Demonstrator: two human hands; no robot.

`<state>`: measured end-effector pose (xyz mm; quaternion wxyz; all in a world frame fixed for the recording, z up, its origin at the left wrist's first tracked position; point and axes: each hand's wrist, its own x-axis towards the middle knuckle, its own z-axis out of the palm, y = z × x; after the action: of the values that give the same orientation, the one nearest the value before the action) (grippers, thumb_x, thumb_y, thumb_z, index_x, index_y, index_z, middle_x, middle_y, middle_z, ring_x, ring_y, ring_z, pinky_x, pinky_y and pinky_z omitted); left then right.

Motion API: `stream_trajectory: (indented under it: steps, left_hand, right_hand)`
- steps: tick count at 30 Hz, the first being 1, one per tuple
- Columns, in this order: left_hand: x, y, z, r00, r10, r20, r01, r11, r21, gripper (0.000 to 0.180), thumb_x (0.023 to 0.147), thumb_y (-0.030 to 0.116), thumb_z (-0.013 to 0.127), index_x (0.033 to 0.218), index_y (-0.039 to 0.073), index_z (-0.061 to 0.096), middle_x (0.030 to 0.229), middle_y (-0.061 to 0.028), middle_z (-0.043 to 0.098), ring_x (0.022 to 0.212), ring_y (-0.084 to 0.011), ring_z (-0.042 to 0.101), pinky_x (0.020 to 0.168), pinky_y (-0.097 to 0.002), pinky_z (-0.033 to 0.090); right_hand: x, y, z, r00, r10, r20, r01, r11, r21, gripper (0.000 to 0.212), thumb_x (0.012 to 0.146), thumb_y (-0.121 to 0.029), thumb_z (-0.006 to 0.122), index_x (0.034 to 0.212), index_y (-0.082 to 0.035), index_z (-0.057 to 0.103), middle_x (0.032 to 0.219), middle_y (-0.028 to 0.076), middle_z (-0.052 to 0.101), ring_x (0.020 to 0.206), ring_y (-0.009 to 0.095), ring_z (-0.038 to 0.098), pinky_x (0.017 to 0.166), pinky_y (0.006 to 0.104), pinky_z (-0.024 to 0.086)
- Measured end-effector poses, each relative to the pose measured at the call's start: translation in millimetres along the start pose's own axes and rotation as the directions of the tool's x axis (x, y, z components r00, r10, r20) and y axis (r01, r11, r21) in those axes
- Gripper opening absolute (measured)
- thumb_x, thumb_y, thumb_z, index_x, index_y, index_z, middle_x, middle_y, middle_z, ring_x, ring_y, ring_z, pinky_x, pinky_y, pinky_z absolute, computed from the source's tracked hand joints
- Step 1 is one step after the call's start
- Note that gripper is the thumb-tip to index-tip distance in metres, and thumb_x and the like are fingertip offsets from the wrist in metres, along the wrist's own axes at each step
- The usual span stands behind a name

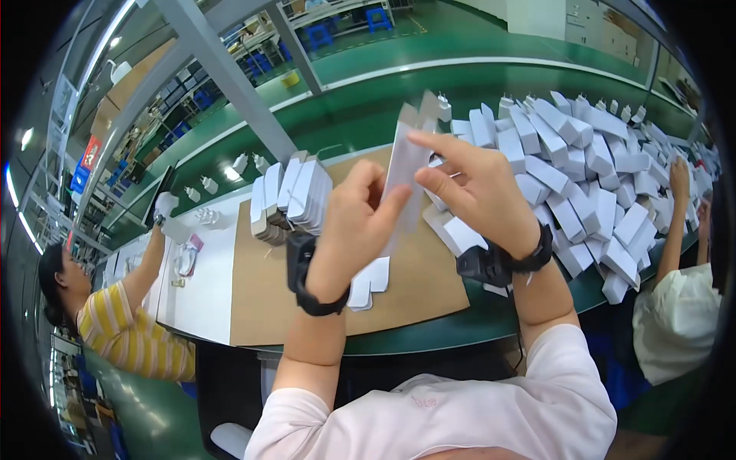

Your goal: The person folds white cardboard boxes by hand, places them into a stack, and secures the stack with a rubber band before placing it into a shipping box.

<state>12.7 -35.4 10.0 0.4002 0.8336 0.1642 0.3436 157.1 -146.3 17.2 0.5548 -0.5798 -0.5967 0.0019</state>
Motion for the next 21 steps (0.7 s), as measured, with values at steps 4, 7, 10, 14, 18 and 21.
stream_trajectory:
  steps: [4,7,10,14,18,21]
  left_hand:
    - [2,12,16,0.967,0.220,-0.130,-0.212,0.974,0.075,0.019,0.082,0.013,0.062,0.078,0.003,0.046,0.060,-0.0084,0.046,0.052,-0.0216,0.044,0.049,-0.0318,0.037]
    - [2,3,25,0.926,0.361,-0.107,-0.340,0.924,0.174,0.016,0.081,0.008,0.060,0.079,0.002,0.045,0.067,-0.0101,0.045,0.060,-0.0270,0.045,0.054,-0.0362,0.037]
    - [8,-2,23,0.900,0.435,0.004,-0.433,0.894,0.112,0.018,0.077,0.002,0.060,0.080,0.002,0.042,0.079,-0.0110,0.048,0.073,-0.0264,0.046,0.062,-0.0353,0.038]
    - [16,-24,23,0.980,0.179,0.092,-0.144,0.944,-0.296,0.032,0.075,0.007,0.068,0.085,0.004,0.038,0.096,-0.0122,0.052,0.079,-0.0160,0.050,0.066,-0.0280,0.043]
    - [18,-22,31,0.963,0.270,-0.003,-0.260,0.923,-0.284,0.054,0.080,0.019,0.069,0.110,0.008,0.025,0.107,-0.0173,0.052,0.082,-0.0166,0.054,0.068,-0.0296,0.047]
    - [17,-14,33,0.956,0.289,-0.040,-0.276,0.852,-0.445,0.061,0.082,0.016,0.066,0.121,0.010,0.020,0.103,-0.0151,0.053,0.086,-0.0183,0.056,0.068,-0.0295,0.047]
  right_hand:
    - [2,-2,11,0.988,-0.033,-0.154,0.046,0.995,0.086,0.043,0.083,-0.023,0.065,0.121,-0.006,0.053,0.116,0.021,0.055,0.089,0.022,0.063,0.070,0.0279,0.052]
    - [3,2,8,0.984,0.011,-0.180,0.030,0.974,0.226,0.054,0.080,-0.025,0.069,0.126,-0.007,0.047,0.117,0.016,0.056,0.094,0.021,0.061,0.075,0.0295,0.052]
    - [3,9,6,0.998,0.041,-0.041,-0.034,0.985,0.170,0.054,0.078,-0.029,0.071,0.121,-0.005,0.049,0.111,0.012,0.058,0.095,0.020,0.061,0.076,0.0293,0.051]
    - [4,8,8,0.999,-0.036,-0.027,0.039,0.988,0.146,0.034,0.070,-0.019,0.076,0.088,0.000,0.056,0.084,0.005,0.060,0.081,0.012,0.060,0.074,0.0266,0.051]
    - [3,6,5,0.976,0.203,-0.077,-0.213,0.961,-0.175,0.031,0.070,-0.013,0.076,0.081,-0.003,0.048,0.081,0.004,0.060,0.077,0.010,0.059,0.067,0.0239,0.049]
    - [5,7,22,0.958,0.055,-0.283,0.043,0.944,0.328,0.034,0.075,-0.010,0.073,0.093,-0.005,0.044,0.084,0.007,0.061,0.078,0.013,0.061,0.066,0.0237,0.049]
